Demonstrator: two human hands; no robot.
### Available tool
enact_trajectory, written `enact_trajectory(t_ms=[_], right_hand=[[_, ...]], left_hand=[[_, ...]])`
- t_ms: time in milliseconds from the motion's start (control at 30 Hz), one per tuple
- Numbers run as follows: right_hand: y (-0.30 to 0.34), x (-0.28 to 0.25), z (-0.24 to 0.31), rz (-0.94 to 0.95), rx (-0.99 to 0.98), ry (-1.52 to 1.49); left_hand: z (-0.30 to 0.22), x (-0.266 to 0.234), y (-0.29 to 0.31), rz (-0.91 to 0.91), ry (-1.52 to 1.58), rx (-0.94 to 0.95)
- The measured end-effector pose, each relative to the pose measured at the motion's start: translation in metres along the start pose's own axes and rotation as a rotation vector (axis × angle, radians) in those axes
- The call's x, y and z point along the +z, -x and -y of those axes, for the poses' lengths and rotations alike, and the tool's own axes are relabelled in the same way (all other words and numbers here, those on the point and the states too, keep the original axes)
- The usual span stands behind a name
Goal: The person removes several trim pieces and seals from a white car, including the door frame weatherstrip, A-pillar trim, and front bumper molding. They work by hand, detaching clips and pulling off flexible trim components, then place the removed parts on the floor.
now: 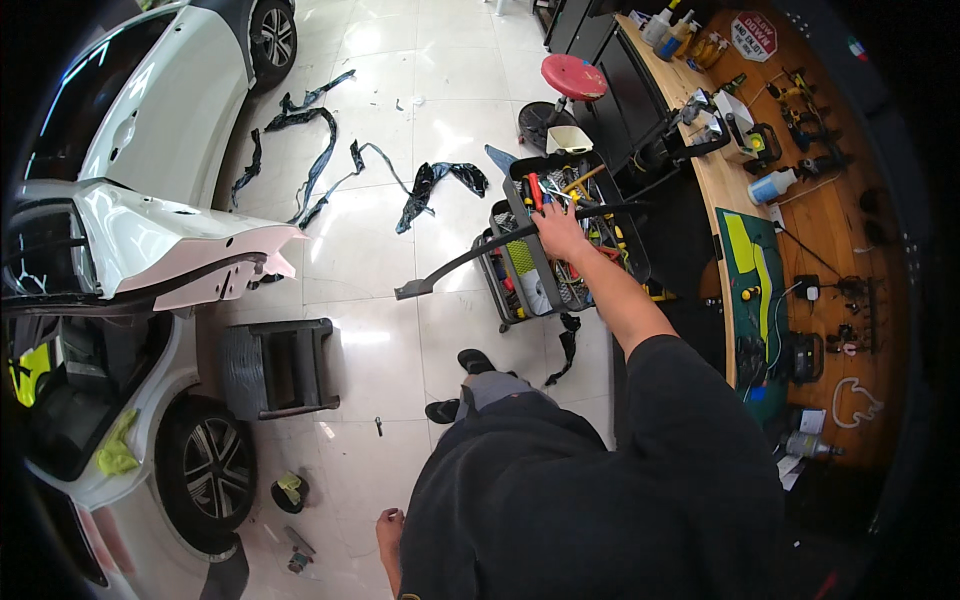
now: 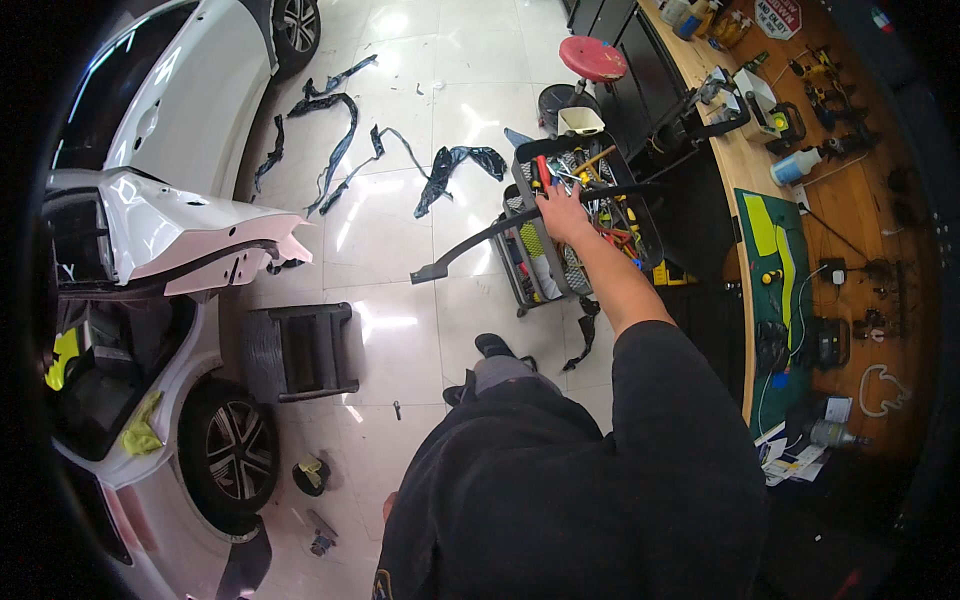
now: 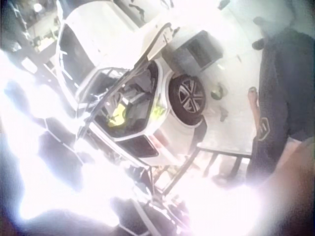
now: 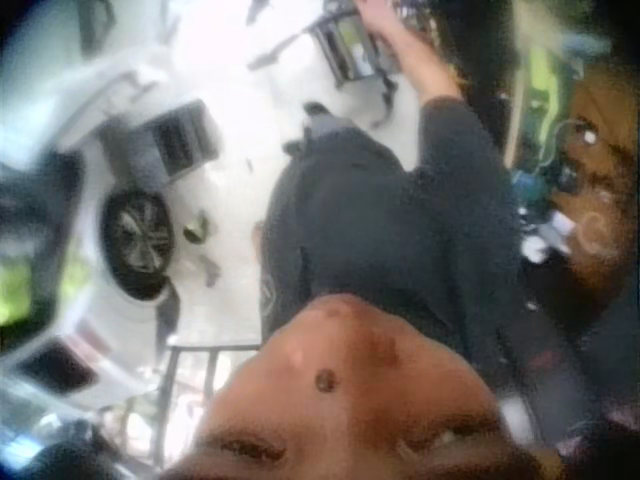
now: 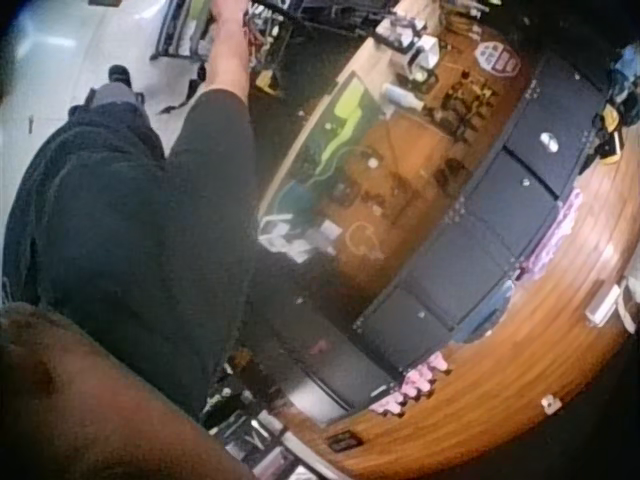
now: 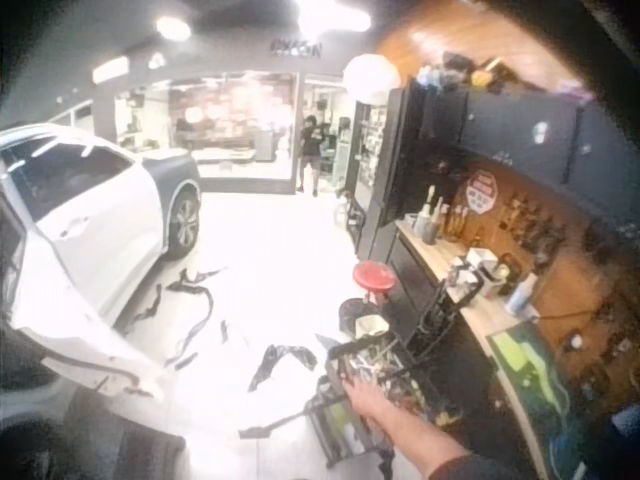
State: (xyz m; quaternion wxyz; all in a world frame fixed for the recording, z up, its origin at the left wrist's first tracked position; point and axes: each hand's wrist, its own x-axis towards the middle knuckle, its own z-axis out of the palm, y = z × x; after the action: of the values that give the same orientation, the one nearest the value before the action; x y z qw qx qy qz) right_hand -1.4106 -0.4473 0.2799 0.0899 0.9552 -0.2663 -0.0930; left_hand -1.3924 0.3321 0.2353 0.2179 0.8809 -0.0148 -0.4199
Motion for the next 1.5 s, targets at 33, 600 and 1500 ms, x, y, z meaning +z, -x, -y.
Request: enact_trajectory(t_ms=[33,600,1500], right_hand=[[-0.002,-0.002,-0.002,0.035,-0.007,0.007],[-0.025,0.000,-0.025,0.185,-0.177,-0.002],[0.009,-0.084,0.155,-0.043,-0.550,-0.455]], left_hand=[[0.012,0.011,-0.003,-0.002,-0.011,0.064],[-0.049,0.049,0.018,-0.123,0.304,-0.170],[-0.032,0.025,-0.001,-0.222,0.357,-0.237]])
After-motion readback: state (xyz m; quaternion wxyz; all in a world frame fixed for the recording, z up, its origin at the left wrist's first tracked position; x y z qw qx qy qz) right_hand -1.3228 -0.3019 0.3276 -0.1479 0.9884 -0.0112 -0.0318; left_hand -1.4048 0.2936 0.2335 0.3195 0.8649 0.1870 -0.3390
